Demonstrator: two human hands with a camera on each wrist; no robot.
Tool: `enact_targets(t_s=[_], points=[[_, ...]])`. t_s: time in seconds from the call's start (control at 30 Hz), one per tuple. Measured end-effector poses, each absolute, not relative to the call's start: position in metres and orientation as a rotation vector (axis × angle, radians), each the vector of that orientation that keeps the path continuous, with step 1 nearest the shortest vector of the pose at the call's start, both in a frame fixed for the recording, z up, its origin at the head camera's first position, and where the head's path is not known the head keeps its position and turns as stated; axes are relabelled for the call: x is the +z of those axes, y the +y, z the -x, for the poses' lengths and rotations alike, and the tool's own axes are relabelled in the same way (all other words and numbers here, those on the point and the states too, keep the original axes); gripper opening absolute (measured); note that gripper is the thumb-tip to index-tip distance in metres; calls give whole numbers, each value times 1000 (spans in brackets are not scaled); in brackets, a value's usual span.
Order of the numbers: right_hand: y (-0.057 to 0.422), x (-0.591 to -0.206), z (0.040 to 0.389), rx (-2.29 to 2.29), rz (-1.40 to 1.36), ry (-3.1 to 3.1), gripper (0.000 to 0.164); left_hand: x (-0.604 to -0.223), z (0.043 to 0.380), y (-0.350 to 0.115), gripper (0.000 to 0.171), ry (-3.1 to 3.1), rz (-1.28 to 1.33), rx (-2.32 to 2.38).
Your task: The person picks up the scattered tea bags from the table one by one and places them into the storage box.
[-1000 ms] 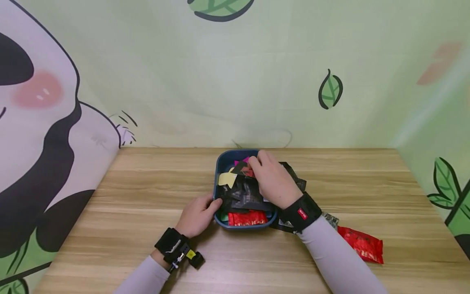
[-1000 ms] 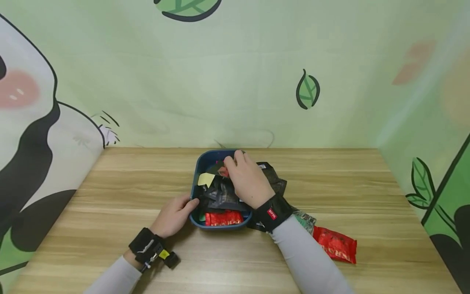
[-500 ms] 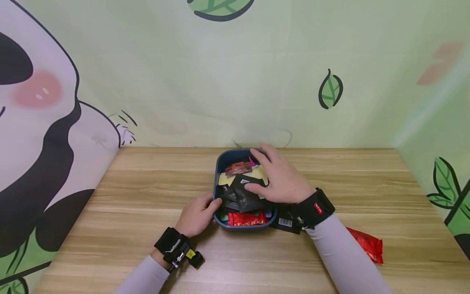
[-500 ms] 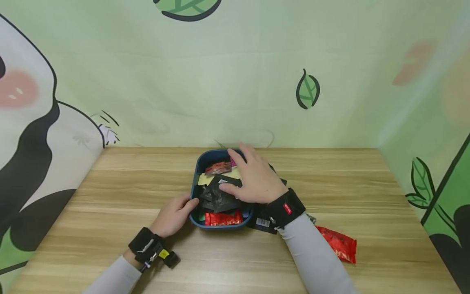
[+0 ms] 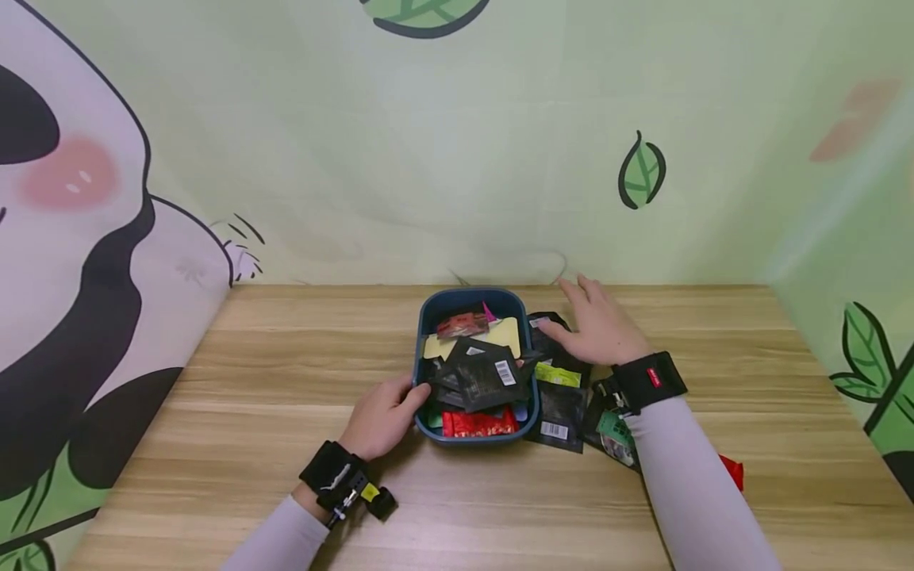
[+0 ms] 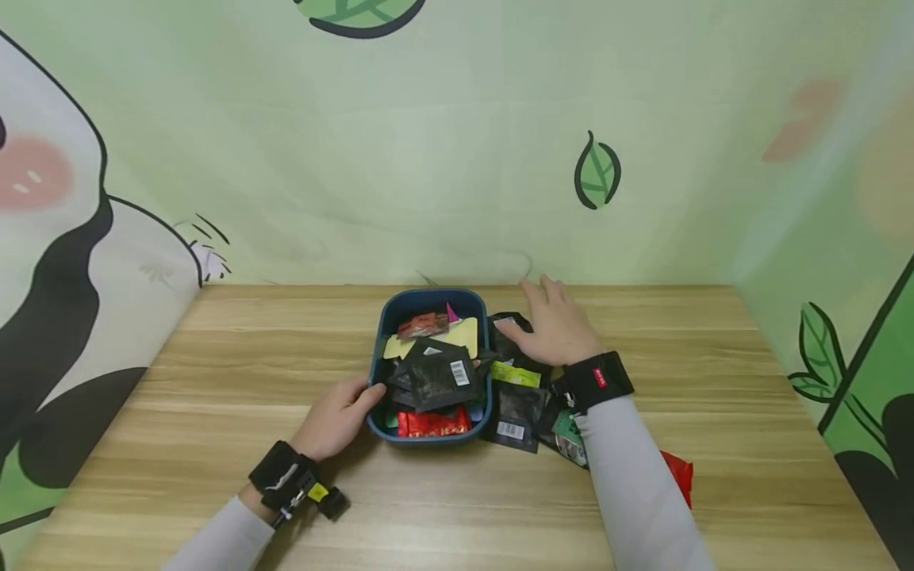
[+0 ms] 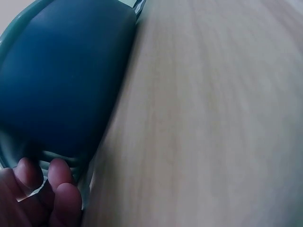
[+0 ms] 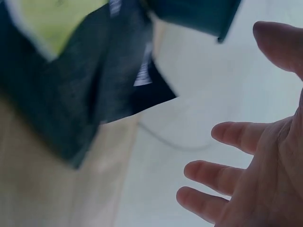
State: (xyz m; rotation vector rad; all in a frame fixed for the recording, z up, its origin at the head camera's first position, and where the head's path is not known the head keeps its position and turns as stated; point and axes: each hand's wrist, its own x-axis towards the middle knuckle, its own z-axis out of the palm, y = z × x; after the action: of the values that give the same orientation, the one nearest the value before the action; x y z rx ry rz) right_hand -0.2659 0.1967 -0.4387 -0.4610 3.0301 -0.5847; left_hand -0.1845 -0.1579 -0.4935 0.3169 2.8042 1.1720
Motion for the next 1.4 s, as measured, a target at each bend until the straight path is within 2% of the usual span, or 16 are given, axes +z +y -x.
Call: enact_targets(t_s=[0.27,0.63,1.4], points=[[198,-458,272,-477,374,3038,89,-492,185,-157,29,2802,-322,1175],[186,-470,270,-403,410,2977,85,-493,185,-157,30,2810,-317,1164],[180,-469,271,-569,434,3048,42,-494,184,-157,26,2826,-316,1169]])
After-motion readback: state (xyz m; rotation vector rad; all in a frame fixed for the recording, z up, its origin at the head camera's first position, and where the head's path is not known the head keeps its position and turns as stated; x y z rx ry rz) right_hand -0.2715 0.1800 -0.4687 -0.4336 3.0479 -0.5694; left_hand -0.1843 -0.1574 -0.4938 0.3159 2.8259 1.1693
